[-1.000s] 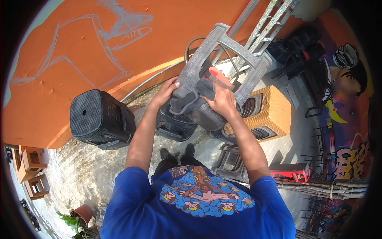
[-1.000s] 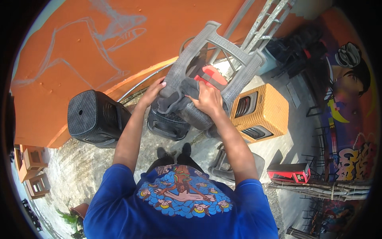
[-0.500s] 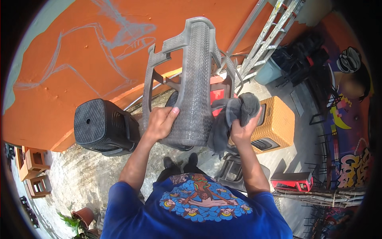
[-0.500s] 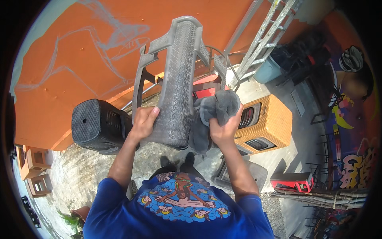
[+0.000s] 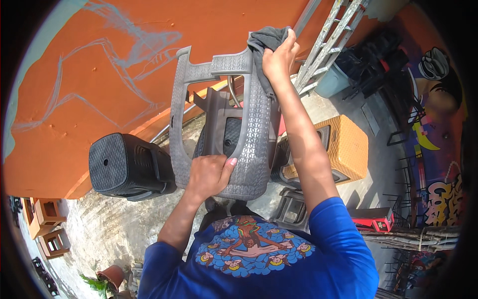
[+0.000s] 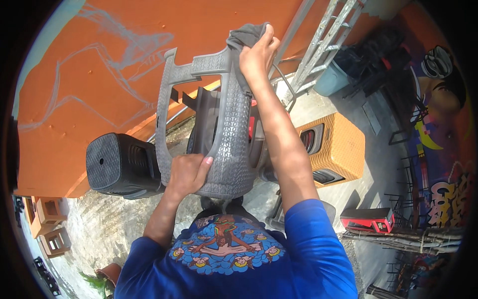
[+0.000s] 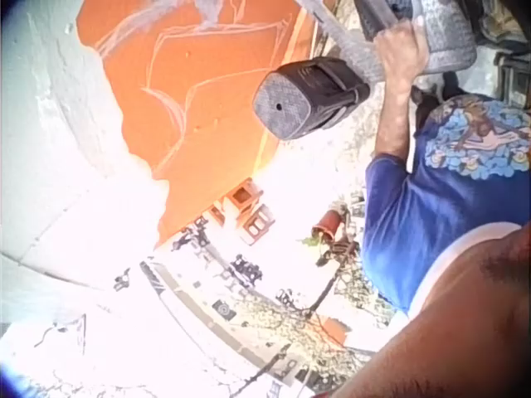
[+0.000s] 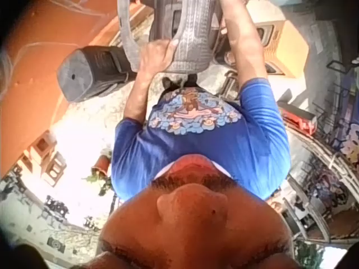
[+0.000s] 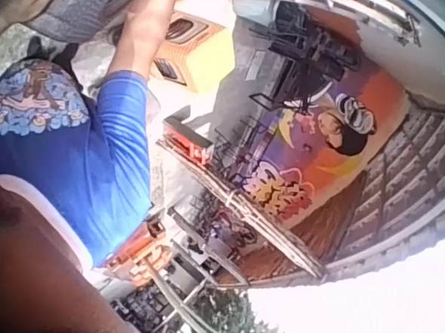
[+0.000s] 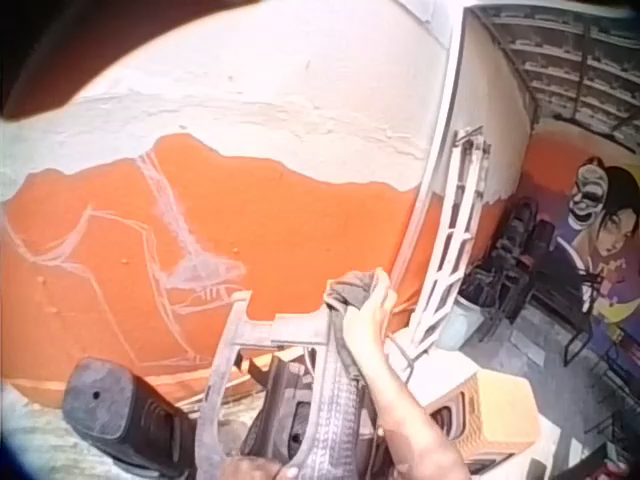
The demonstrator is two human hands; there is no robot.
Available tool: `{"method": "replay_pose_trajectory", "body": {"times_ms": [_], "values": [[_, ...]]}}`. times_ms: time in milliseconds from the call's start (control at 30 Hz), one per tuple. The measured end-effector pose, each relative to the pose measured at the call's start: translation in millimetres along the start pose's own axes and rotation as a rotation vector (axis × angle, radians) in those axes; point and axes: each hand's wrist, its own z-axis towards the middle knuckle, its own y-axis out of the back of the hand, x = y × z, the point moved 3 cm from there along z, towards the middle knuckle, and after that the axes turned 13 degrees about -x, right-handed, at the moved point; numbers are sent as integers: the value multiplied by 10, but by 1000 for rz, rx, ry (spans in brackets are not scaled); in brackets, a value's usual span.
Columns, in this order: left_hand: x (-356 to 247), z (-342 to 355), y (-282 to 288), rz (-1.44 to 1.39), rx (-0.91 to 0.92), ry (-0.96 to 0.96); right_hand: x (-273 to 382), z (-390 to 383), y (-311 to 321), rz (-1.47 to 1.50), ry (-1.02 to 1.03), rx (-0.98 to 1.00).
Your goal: Cleaning plastic and wicker-style stools using a cloth.
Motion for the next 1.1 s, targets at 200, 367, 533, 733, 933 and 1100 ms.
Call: {"method": "replay_pose_trajectory", "body": {"times_ms": [200, 367, 533, 733, 933, 1100], "values": [[-64, 114, -161, 58, 6, 6, -331, -92, -150, -216, 37, 332], [-210, 153, -305, 102, 32, 76, -64, -916, 926, -171, 214, 360], [-220, 153, -519, 134, 7, -19, -93, -1911, 1859, 95, 177, 407], [-203, 83, -366, 174, 154, -108, -774, -1053, 838, 110, 10, 33], [-186, 226, -508, 172, 146, -119, -1412, -307, 6, 54, -71, -97], [-104, 303, -588, 198, 76, -83, -893, -1210, 668, 8, 115, 170]]}}
